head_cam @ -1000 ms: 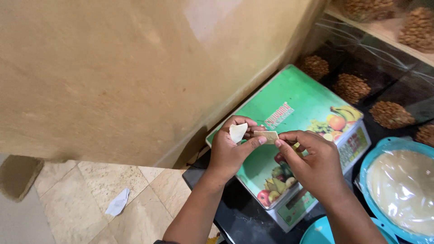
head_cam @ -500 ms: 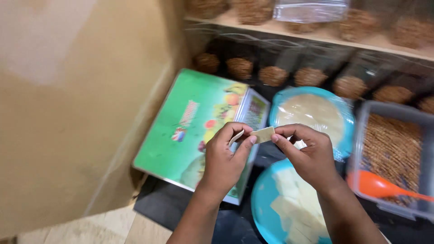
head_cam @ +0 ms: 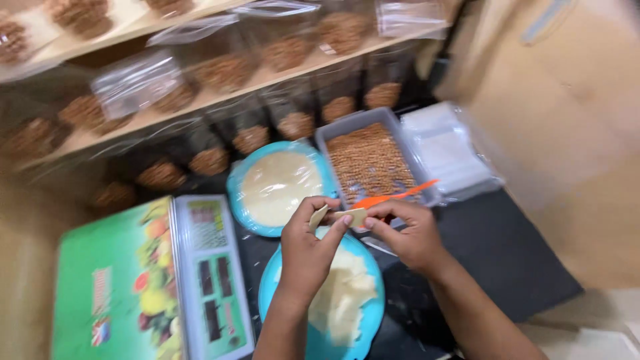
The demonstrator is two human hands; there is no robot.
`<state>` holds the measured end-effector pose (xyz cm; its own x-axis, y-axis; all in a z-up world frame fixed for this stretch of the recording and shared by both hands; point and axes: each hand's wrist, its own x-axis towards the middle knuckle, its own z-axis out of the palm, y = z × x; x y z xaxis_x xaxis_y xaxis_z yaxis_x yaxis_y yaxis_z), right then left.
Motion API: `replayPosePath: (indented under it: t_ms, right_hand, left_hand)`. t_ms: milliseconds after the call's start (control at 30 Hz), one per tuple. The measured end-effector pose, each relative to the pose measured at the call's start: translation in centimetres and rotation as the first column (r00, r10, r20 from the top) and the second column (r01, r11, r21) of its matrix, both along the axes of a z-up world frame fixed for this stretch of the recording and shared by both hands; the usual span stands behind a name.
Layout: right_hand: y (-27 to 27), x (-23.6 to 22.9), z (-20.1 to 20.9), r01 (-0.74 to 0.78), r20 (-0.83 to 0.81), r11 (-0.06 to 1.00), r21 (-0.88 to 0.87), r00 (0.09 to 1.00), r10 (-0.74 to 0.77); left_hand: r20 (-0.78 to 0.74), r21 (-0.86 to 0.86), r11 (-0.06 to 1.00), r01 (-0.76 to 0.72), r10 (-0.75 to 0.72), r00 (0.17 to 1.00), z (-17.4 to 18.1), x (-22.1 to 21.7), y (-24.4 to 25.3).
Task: The recorder is separating thin square pastry wrappers one by one on a blue plate.
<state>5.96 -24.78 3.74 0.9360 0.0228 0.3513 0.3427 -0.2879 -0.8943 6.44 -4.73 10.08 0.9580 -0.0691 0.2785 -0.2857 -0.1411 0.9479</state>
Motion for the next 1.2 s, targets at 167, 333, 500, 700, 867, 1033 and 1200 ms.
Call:
replayPosePath:
  t_ms: [167, 333, 500, 700, 867, 1033, 1200]
  right_hand:
    - [-1.9, -1.6, 1.4, 0.075, -0.032, 0.996, 0.042, 0.997, -0.074]
    - [-1.8, -1.8, 1.7, 0.044, -0.045, 0.998, 0.043, 0.998, -0.042]
    - [-0.2, -1.6, 1.3, -0.050, -0.013, 0.997, -0.057, 0.999, 0.049]
    - [3.4, -1.2, -0.5, -0.179, -0.075, 0.979, -0.101, 0.982, 0.172]
    - [6.2, -1.0, -3.1, -0.227, 0.048, 0.966, -0.119, 0.971, 0.234]
    - [7.7, -1.4, -4.5, -0.190, 0.150, 0.978, -0.087, 0.968, 0.202]
    - [7.6, -1.9, -4.5, -0.157, 0.217, 0.978, -0.138, 0.958, 0.185]
  left_hand:
    - [-0.122, 0.014, 0.999, 0.050, -0.048, 0.991, -0.9, -0.1, -3.1]
    - [-0.109, -0.014, 1.000, 0.009, -0.010, 0.994, -1.7, -0.7, -3.0]
    - [-0.166, -0.058, 0.998, -0.031, 0.021, 0.986, -3.5, -1.9, -0.5]
    - [-0.206, -0.027, 0.996, -0.080, 0.073, 0.976, -7.8, -2.9, 3.9]
    - [-0.203, -0.015, 0.978, -0.208, 0.200, 0.958, -10.0, -3.2, 5.8]
    - [-0.238, -0.201, 0.938, -0.284, 0.234, 0.943, -10.5, -3.5, 5.9]
    - [-0.118, -0.223, 0.937, -0.269, 0.248, 0.962, -12.0, -3.4, 5.6]
